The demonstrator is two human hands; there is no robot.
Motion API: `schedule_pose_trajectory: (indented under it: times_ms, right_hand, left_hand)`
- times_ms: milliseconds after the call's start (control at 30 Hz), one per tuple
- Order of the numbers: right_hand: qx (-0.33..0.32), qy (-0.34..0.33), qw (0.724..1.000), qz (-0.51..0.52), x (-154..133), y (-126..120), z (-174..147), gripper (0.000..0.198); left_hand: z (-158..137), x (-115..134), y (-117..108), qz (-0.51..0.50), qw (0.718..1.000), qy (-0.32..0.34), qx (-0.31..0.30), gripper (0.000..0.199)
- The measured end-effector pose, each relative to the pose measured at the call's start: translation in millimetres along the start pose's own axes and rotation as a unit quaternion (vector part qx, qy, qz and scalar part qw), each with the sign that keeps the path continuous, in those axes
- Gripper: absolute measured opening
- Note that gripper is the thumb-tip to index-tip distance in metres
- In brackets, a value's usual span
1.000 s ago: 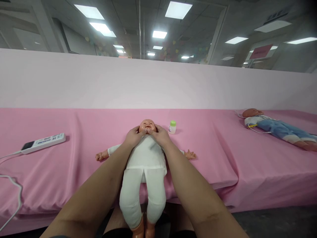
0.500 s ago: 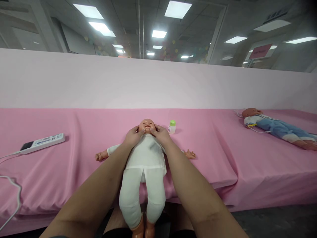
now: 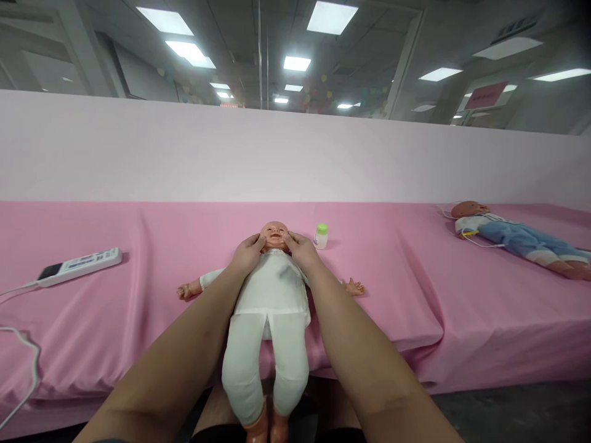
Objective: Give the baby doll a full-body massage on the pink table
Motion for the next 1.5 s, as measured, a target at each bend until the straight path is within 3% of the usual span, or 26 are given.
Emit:
schedule_pose_trajectory:
  times_ms: [233, 433, 767, 1133, 1500]
  right_hand:
    - [-0.001, 0.011, 0.999, -0.032, -2, 2, -3, 0.067]
    - [0.007, 0.019, 0.999, -0.036, -1, 2, -3, 0.073]
    - [-0.005, -0.005, 0.998, -0.058, -3, 1, -1, 0.054]
    - [0.002, -0.002, 0.999, -0.054, 2, 0, 3, 0.05]
    - [0.014, 0.023, 0.997, -0.067, -2, -1, -3, 0.066]
  left_hand:
    - [-13, 20, -7, 0.109, 0.994, -0.024, 0.005, 0.064]
    - [-13, 20, -6, 0.112, 0.994, -0.021, 0.001, 0.061]
    - [-8, 12, -6, 0.117, 0.993, -0.01, 0.006, 0.06]
    - [-3, 2, -2, 0.042, 0.999, -0.004, 0.016, 0.063]
    - [-7, 12, -6, 0.102, 0.994, -0.013, 0.021, 0.063]
Point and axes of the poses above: each hand's wrist, its own z-axis towards the middle knuckle, its own y-axis out of the palm, x = y × z, the point moved 6 cm from there along z, towards the middle knuckle, and after that the axes turned 9 degrees about z, right-handed, at the moved point
